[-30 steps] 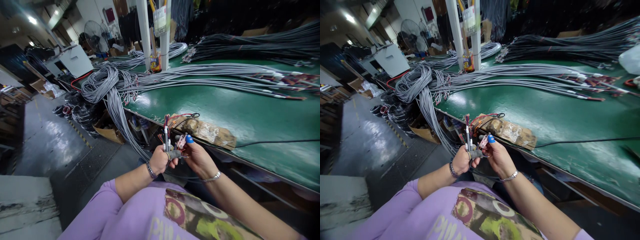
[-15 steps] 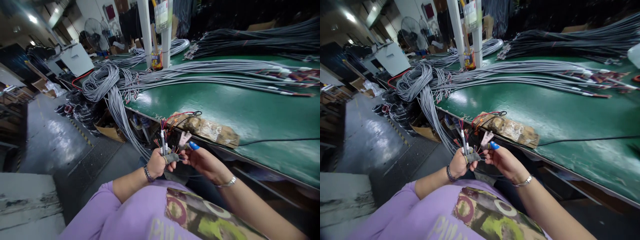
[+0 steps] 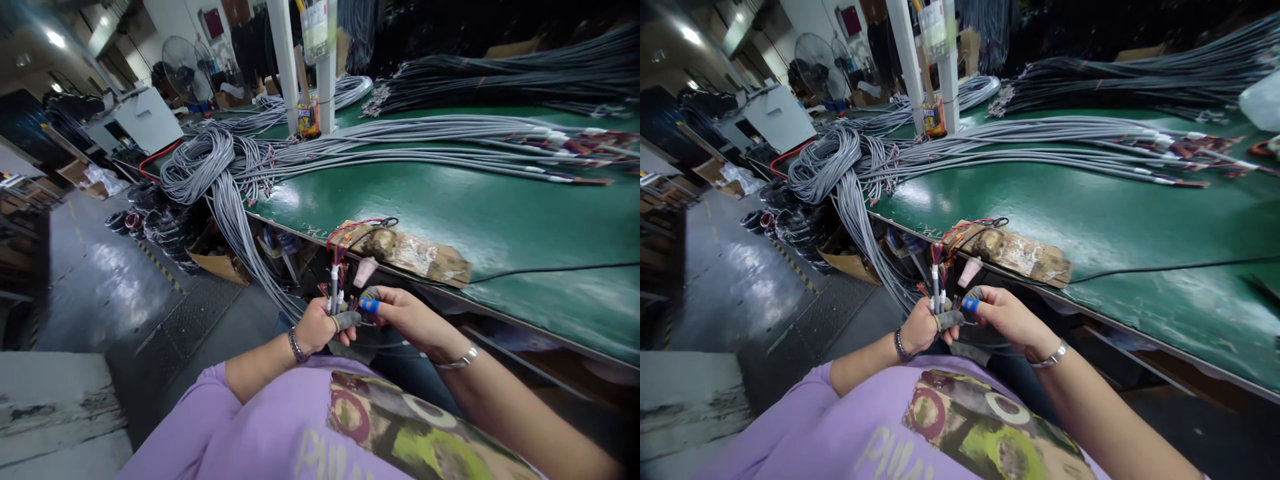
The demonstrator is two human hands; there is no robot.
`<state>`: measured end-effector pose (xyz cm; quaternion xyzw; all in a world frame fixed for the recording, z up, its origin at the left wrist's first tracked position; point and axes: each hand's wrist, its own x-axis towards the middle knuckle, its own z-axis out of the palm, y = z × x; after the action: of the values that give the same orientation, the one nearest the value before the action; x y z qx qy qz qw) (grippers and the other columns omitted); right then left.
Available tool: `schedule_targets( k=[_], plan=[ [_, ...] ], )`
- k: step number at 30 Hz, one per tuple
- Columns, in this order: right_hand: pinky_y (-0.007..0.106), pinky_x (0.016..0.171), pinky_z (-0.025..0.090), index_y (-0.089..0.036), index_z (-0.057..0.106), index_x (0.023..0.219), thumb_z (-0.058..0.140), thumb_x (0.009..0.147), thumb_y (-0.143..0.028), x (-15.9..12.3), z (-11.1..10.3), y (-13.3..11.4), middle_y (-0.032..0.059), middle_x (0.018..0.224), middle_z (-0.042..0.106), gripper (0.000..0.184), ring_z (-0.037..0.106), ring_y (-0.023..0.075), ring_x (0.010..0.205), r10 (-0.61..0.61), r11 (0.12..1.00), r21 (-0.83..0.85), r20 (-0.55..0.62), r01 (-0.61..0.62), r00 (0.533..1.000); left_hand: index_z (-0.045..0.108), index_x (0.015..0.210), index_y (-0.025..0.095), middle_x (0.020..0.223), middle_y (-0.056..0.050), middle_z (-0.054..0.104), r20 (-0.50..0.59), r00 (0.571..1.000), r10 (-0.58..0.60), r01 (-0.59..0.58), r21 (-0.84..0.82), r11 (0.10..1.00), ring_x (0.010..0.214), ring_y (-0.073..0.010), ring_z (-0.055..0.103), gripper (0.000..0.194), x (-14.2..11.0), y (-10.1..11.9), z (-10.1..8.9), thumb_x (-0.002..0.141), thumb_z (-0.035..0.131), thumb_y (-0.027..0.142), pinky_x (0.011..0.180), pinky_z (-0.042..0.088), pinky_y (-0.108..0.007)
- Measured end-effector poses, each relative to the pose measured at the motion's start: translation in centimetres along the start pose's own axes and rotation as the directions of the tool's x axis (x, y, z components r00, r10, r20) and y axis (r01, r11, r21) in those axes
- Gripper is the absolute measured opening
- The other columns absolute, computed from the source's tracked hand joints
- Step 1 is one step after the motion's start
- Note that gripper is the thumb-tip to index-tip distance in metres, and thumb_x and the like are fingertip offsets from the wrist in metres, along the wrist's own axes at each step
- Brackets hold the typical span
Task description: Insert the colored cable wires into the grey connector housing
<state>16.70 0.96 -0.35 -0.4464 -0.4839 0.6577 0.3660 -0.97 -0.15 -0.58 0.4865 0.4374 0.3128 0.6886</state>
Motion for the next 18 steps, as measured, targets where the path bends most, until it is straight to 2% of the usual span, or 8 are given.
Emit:
schedule_targets(
  k=[2,4,8,12,15,18],
  plan=[
    [0.025,0.049,0.035,-0.017,0.064,0.063,0.08,0.062,-0.049,0.1,0.4,-0.2,-0.0009,0.056,0.056,0.035,0.044,0.0106,0.05,-0.003,1.0,-0.025,0.023,0.004,1.0,0.057,0.056,0.013,0.049,-0.002,0.058,0.109,0.993,-0.051,0.043,0.069,0.997,0.038,-0.0087,0.051,0.049,-0.1,0.3,-0.1,0.063,0.074,0.058,0.039,0.037,-0.02],
    [0.025,0.048,0.035,-0.018,0.064,0.063,0.08,0.062,-0.049,0.1,0.6,-0.2,-0.0009,0.055,0.056,0.035,0.044,0.0107,0.05,-0.002,1.0,-0.012,0.022,0.002,1.0,0.058,0.057,0.013,0.049,-0.003,0.059,0.138,0.987,-0.076,0.061,0.107,0.992,0.038,-0.009,0.051,0.046,-0.1,0.3,-0.2,0.064,0.074,0.056,0.039,0.035,-0.02],
    [0.024,0.048,0.036,-0.018,0.059,0.058,0.079,0.062,-0.054,-0.1,0.2,0.3,-0.0028,0.052,0.051,0.041,0.041,0.0094,0.049,0.007,0.992,0.13,-0.078,0.003,0.997,0.054,0.062,0.015,0.049,-0.001,0.059,-0.035,0.999,-0.016,0.015,-0.018,1.0,0.035,-0.0086,0.05,0.044,0.4,-0.3,-0.3,0.065,0.074,0.054,0.036,0.033,-0.019],
    [0.026,0.052,0.042,-0.019,0.065,0.074,0.083,0.058,-0.051,-0.8,0.3,1.1,-0.0014,0.062,0.057,0.04,0.048,0.011,0.054,0.097,0.977,0.197,-0.073,-0.081,0.993,0.052,0.067,0.015,0.049,0.0,0.059,-0.165,0.986,0.006,-0.03,-0.141,0.99,0.035,-0.0089,0.05,0.044,0.9,-0.5,0.0,0.064,0.074,0.053,0.036,0.033,-0.018],
    [0.026,0.053,0.042,-0.019,0.066,0.076,0.085,0.056,-0.047,-1.0,1.0,1.5,0.0002,0.067,0.061,0.039,0.05,0.0122,0.059,0.02,0.99,0.141,-0.135,-0.001,0.991,0.052,0.069,0.015,0.047,0.001,0.058,-0.193,0.981,0.008,-0.039,-0.161,0.986,0.035,-0.0092,0.051,0.045,1.0,-0.4,0.2,0.063,0.075,0.054,0.036,0.032,-0.018],
    [0.025,0.053,0.04,-0.019,0.065,0.069,0.083,0.059,-0.048,-0.8,1.5,1.6,-0.0008,0.062,0.059,0.036,0.048,0.0116,0.057,-0.064,0.991,0.109,-0.163,0.083,0.985,0.053,0.067,0.014,0.048,-0.001,0.059,-0.135,0.991,-0.009,-0.01,-0.142,0.99,0.036,-0.0096,0.052,0.048,0.8,-0.4,0.1,0.062,0.075,0.056,0.037,0.034,-0.019]
  ],
)
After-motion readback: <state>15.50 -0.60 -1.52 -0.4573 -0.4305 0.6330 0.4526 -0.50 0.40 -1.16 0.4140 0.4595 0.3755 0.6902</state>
